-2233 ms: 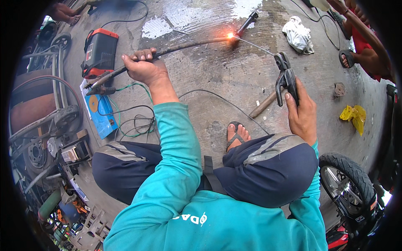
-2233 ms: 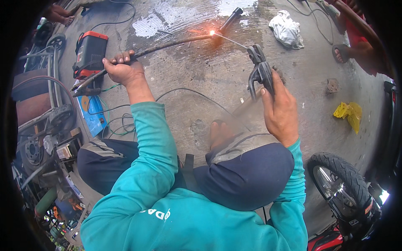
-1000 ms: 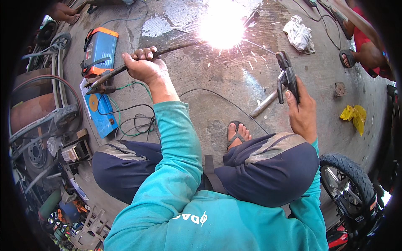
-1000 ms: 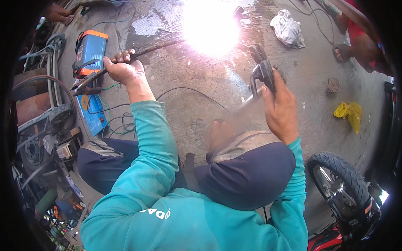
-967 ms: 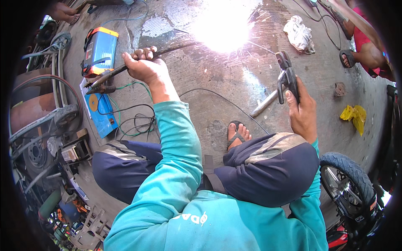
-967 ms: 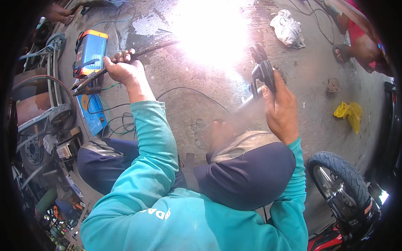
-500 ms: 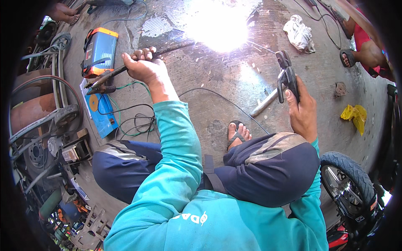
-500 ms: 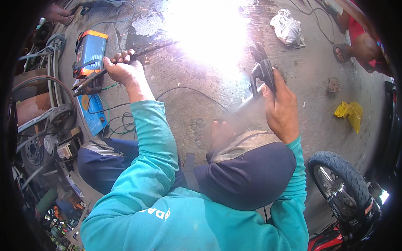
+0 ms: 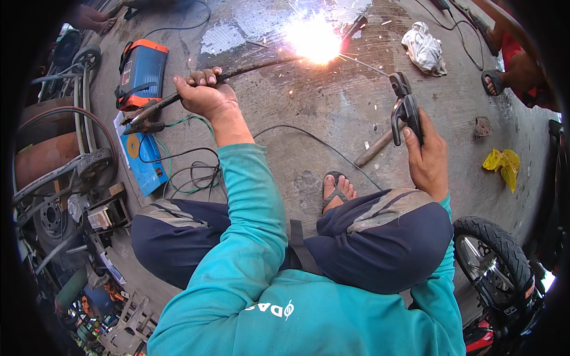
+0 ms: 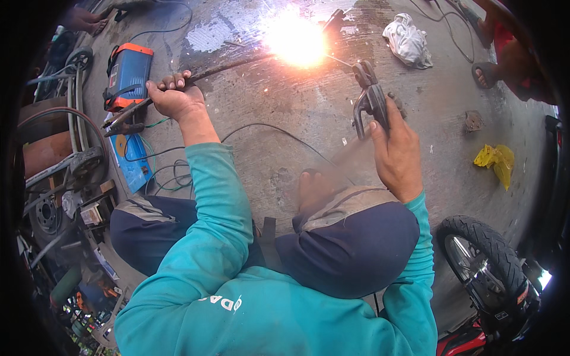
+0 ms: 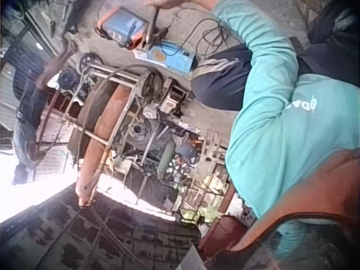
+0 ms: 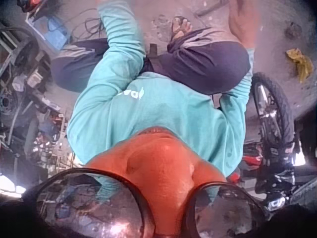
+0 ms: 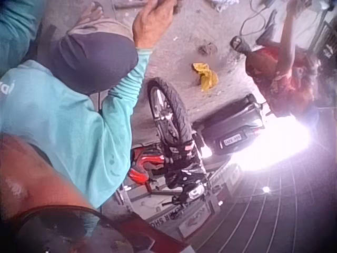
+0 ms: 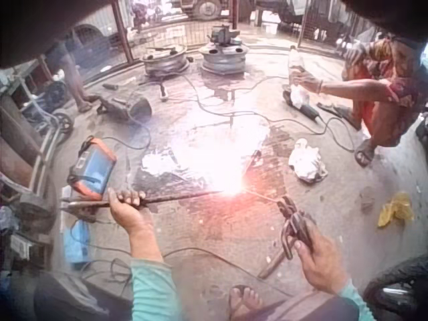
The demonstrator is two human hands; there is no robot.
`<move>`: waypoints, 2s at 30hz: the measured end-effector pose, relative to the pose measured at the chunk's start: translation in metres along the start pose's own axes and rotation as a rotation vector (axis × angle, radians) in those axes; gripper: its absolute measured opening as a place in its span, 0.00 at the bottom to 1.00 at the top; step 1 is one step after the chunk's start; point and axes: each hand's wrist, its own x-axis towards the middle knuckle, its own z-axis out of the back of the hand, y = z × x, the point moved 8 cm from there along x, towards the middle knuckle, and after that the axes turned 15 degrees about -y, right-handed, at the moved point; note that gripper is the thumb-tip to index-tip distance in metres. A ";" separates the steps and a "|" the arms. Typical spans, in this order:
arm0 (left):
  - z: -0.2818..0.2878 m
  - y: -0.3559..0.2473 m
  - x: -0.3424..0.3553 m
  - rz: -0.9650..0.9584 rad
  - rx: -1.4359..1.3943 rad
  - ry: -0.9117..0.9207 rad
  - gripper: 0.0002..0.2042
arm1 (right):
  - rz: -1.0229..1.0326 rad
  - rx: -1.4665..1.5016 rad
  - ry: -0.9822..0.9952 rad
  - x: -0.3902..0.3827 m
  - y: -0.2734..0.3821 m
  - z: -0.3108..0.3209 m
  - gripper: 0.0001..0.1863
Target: The person welds a metal rod to a metal part using a welding torch, then uses a hammer to tap the weld area. Another person pours water from a bottle onto the hot weld to cool it. The process is repeated with additional welding and hammering.
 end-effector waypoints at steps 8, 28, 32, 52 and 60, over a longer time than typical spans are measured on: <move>-0.002 0.001 -0.002 0.003 0.000 0.028 0.18 | -0.011 -0.013 0.006 0.000 0.000 0.000 0.23; 0.015 0.010 0.019 -0.024 -0.035 -0.058 0.21 | 0.066 -0.021 -0.048 -0.005 0.003 0.001 0.25; 0.015 0.011 0.019 -0.011 -0.022 -0.060 0.21 | 0.013 -0.022 -0.023 -0.004 0.000 -0.002 0.25; 0.014 0.009 0.015 -0.012 -0.002 -0.053 0.18 | 0.008 -0.010 -0.023 -0.002 -0.001 -0.008 0.25; 0.012 0.008 0.015 -0.017 -0.008 -0.036 0.18 | 0.026 0.003 -0.020 -0.001 -0.001 -0.009 0.25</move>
